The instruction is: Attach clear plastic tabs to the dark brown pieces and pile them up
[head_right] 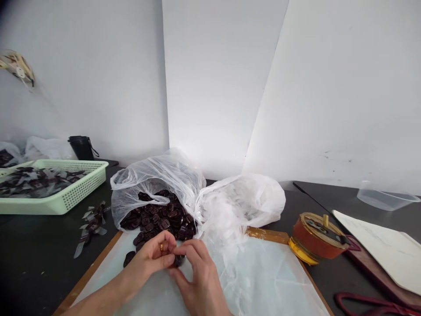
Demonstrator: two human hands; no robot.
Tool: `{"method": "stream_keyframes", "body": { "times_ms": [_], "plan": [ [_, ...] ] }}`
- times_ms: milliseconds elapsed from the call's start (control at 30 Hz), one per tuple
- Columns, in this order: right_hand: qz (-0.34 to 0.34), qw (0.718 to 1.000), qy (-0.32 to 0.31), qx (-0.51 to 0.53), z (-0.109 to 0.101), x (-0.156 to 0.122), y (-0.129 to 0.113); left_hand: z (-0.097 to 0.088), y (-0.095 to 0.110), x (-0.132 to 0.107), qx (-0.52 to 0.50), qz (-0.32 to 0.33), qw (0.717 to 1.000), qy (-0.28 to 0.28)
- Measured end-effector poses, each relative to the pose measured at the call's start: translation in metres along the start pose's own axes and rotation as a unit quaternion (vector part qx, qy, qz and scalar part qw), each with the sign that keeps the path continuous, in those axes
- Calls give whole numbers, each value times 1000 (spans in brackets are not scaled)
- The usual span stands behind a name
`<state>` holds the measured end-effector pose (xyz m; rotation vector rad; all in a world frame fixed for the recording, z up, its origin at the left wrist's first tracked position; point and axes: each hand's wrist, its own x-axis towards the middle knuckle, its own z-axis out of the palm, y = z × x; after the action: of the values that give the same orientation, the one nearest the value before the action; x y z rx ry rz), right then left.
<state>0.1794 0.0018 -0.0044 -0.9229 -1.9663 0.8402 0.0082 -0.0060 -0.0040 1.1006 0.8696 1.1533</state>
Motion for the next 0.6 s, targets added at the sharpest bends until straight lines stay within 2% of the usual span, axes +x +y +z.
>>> {"method": "stream_keyframes", "body": {
  "times_ms": [100, 200, 433, 533, 600],
  "plan": [
    [-32, 998, 30, -49, 5, 0, 6, -2, -1, 0, 10, 16, 1000, -3],
    [-53, 991, 73, -94, 8, 0, 13, -5, 1, 1, -4, 30, 999, 20],
    [-61, 987, 74, -125, 8, 0, 11, -5, 6, 2, -15, 38, 998, 54],
    [-64, 987, 77, -123, 8, -1, 14, -7, 5, 2, -10, 11, 999, 36],
    [-61, 989, 79, -108, 8, -2, 19, -8, 4, 1, -7, -6, 1000, 2]
  ]
}}
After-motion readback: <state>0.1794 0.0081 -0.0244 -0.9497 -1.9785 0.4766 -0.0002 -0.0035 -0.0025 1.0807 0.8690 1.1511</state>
